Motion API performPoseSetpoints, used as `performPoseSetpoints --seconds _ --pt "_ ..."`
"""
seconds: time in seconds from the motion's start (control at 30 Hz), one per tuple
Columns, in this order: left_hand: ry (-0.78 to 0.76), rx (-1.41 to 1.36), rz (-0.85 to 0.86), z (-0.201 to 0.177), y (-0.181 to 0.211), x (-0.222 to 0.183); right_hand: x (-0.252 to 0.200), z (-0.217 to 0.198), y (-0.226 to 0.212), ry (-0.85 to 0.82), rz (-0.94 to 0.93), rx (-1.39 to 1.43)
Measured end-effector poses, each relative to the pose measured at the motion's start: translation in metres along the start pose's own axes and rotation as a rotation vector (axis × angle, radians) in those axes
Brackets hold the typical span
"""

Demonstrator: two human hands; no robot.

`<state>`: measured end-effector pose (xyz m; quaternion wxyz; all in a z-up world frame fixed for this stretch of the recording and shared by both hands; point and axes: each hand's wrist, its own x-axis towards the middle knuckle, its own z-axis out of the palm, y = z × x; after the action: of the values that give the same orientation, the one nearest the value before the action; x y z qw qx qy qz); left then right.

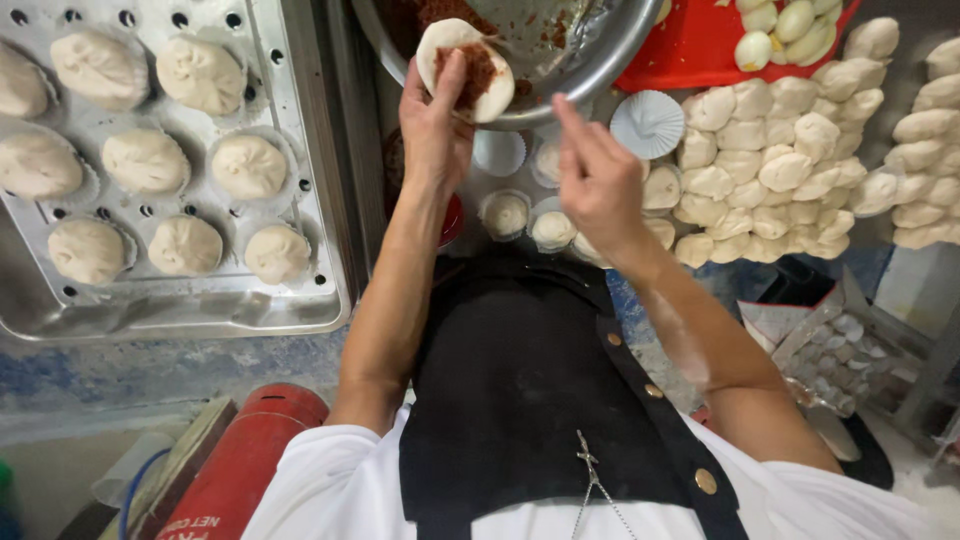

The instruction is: The person prepares siopao by filling dough rounds with meat filling and pieces of egg. The person uses a spoon to place the filling onto the dough, adds egg, and then folds the dough to seal the bun, placing each finished bun on a small paper liner and then into a steamer tray.

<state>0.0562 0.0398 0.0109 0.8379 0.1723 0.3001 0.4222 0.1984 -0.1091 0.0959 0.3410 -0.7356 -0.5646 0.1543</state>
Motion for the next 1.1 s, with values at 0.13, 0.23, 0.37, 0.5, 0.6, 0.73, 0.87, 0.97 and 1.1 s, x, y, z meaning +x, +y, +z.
performPoseSetpoints --seconds 0.13,0.23,0.37,0.5,0.6,0.73,0.87,0.97,1.1 --pt "-0.048 0.025 0.015 0.0 -0.004 -0.003 0.006 -0.002 -0.016 -0.067 0.104 -0.078" --pt "0.003 0.029 -0.03 0.001 0.0 -0.005 0.013 -0.006 -0.014 -0.033 0.111 -0.129" --pt "0.016 0.125 -0.018 0.002 -0.001 -0.007 0.009 -0.011 -0.018 -0.084 0.068 -0.065" --pt "0.009 0.132 -0.006 -0.004 -0.007 -0.002 0.004 -0.005 -0.018 -0.102 0.114 -0.15" --pt "0.035 0.165 -0.03 -0.009 -0.007 0.002 0.009 0.012 0.006 -0.029 0.125 -0.141" --pt "0.036 0.205 -0.079 -0.006 -0.002 -0.007 0.028 0.036 0.046 -0.105 0.287 -0.089" --pt "-0.033 0.173 -0.221 0.004 0.004 -0.018 0.047 0.037 0.07 -0.092 0.224 -0.117" --pt "-0.098 0.204 -0.343 0.0 0.007 -0.034 0.047 0.019 0.095 -0.23 0.539 0.062" --pt "-0.109 0.382 -0.482 -0.007 -0.008 -0.044 0.032 -0.034 0.186 0.346 0.322 -0.161"
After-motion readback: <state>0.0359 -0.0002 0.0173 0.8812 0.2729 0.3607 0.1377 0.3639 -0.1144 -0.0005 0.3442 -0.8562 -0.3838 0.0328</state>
